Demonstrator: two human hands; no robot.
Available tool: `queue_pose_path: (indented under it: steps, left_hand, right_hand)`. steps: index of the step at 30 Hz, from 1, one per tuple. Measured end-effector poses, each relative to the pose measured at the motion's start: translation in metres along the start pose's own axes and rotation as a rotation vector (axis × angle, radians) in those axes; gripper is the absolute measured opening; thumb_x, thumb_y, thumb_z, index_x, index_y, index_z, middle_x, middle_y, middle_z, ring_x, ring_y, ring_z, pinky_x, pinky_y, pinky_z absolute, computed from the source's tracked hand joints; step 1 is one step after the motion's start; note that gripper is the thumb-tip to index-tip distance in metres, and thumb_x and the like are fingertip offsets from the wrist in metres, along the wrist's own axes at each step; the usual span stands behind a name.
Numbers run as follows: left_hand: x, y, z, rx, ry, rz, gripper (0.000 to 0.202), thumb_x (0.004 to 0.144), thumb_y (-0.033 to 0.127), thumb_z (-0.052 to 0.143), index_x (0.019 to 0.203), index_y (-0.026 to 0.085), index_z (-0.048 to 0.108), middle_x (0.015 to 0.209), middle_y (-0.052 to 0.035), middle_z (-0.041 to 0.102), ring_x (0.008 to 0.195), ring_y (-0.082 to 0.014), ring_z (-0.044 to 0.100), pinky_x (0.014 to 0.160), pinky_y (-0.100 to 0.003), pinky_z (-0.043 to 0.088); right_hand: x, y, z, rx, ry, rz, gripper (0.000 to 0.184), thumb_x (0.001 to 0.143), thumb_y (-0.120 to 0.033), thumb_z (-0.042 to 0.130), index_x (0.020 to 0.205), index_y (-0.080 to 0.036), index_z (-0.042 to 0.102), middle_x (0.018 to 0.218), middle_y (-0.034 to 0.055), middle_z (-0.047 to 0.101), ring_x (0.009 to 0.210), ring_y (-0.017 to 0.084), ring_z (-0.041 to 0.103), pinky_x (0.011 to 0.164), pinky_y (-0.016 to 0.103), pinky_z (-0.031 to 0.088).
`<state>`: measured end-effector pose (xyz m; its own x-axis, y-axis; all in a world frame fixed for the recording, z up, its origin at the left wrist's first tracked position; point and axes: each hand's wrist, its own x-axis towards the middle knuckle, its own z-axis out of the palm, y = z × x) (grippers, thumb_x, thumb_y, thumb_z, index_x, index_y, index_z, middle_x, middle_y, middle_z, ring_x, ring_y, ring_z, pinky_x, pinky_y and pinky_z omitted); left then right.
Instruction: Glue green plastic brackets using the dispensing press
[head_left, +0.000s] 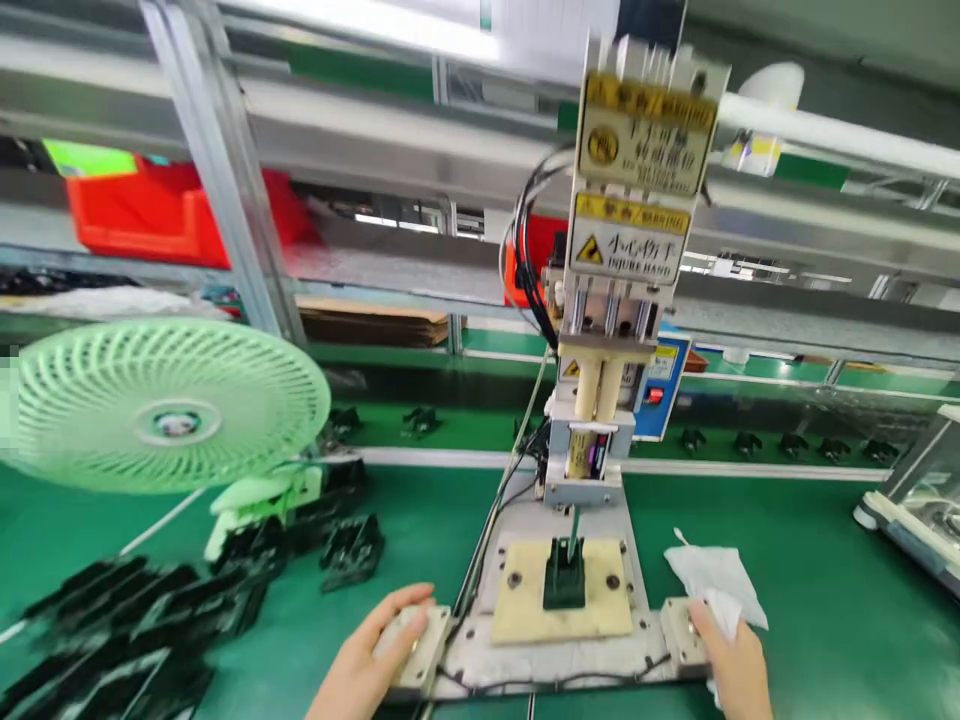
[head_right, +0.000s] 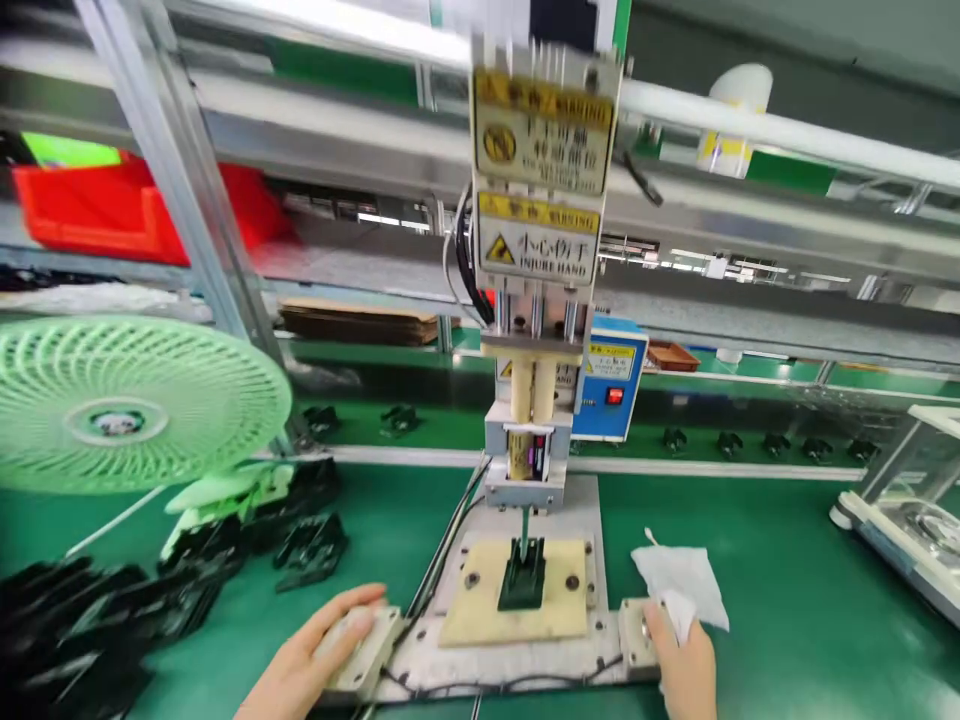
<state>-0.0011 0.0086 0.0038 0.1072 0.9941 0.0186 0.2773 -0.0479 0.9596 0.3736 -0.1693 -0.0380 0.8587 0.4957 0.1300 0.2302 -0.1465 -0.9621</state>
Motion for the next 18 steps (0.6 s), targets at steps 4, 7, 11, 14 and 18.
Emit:
queue_pose_path:
  steps: [4,7,11,14,18]
  left_hand:
    - [-0.0038,0.0096,0.0034,-0.026,-0.057,-0.025,0.073,0.062,0.072,0.068,0.107,0.015,0.065,0.105,-0.0138,0.071,0.096,-0.0306,0.067,0.083,-0.035,0.054]
    - [-0.0051,0.008,0.0036,-0.042,-0.061,-0.023,0.072,0.065,0.07,0.068,0.11,0.014,0.063,0.103,-0.0131,0.07,0.09,-0.0271,0.066,0.078,-0.032,0.053]
    - [-0.0075,0.0074,0.0053,-0.097,-0.079,-0.072,0.068,0.07,0.068,0.066,0.112,0.014,0.062,0.1,-0.0106,0.07,0.08,-0.0224,0.064,0.069,-0.028,0.051]
    - [-0.0071,0.009,0.0049,-0.077,-0.053,-0.085,0.066,0.071,0.07,0.062,0.108,0.015,0.065,0.096,-0.0083,0.071,0.079,-0.0212,0.063,0.068,-0.027,0.05]
    - [-0.0052,0.0066,-0.0041,0.017,-0.033,-0.07,0.071,0.067,0.077,0.059,0.104,0.017,0.067,0.095,-0.0068,0.073,0.08,-0.0235,0.065,0.067,-0.028,0.052]
  right_hand:
    - [0.0051,0.0029,-0.0064,-0.046,-0.058,0.091,0.07,0.056,-0.074,0.072,0.089,-0.012,0.071,0.088,0.0141,0.071,0.089,0.037,0.065,0.072,0.038,0.055]
    - [0.0088,0.0067,-0.0095,-0.069,-0.07,0.127,0.07,0.058,-0.07,0.072,0.096,-0.011,0.07,0.096,0.0144,0.07,0.096,0.037,0.064,0.08,0.04,0.053]
    - [0.0076,0.0084,-0.0117,-0.046,-0.074,0.115,0.068,0.06,-0.068,0.073,0.097,-0.011,0.07,0.098,0.0138,0.07,0.099,0.036,0.063,0.081,0.04,0.052]
    - [0.007,0.0094,-0.0096,-0.019,-0.081,0.111,0.067,0.06,-0.068,0.073,0.094,-0.01,0.069,0.094,0.0145,0.07,0.095,0.037,0.064,0.079,0.04,0.052]
    - [0.006,0.0058,-0.002,0.036,-0.098,0.077,0.065,0.065,-0.068,0.069,0.095,-0.011,0.068,0.091,0.014,0.07,0.091,0.035,0.064,0.079,0.04,0.051]
